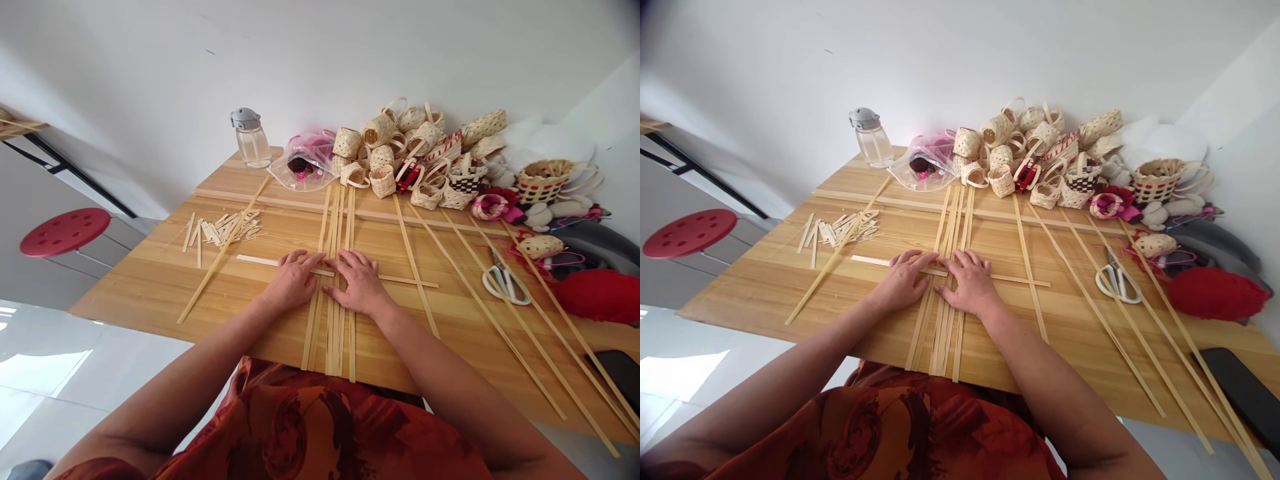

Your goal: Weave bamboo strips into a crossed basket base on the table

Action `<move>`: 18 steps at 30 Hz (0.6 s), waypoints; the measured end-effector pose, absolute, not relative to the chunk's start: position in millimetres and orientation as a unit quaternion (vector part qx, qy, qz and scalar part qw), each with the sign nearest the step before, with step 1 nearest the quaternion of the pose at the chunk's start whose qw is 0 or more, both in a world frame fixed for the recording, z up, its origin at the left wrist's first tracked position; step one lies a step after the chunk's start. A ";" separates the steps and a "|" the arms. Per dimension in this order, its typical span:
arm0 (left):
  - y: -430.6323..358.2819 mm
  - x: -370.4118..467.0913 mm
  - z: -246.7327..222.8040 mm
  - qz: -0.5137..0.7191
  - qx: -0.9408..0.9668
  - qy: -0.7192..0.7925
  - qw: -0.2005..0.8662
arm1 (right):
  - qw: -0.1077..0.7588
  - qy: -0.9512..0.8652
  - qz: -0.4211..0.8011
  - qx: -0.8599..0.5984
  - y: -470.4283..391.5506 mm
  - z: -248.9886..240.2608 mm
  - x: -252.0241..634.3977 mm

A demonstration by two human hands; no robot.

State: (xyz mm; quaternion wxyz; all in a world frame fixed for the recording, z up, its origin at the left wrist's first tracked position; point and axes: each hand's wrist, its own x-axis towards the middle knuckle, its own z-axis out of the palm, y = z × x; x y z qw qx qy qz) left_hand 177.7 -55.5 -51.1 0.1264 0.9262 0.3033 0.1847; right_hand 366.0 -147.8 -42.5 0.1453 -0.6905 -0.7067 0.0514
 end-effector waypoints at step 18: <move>-57.6 178.2 -48.9 0.199 0.937 0.257 0.131 | 0.155 -0.699 0.050 -0.696 -147.7 -45.2 365.6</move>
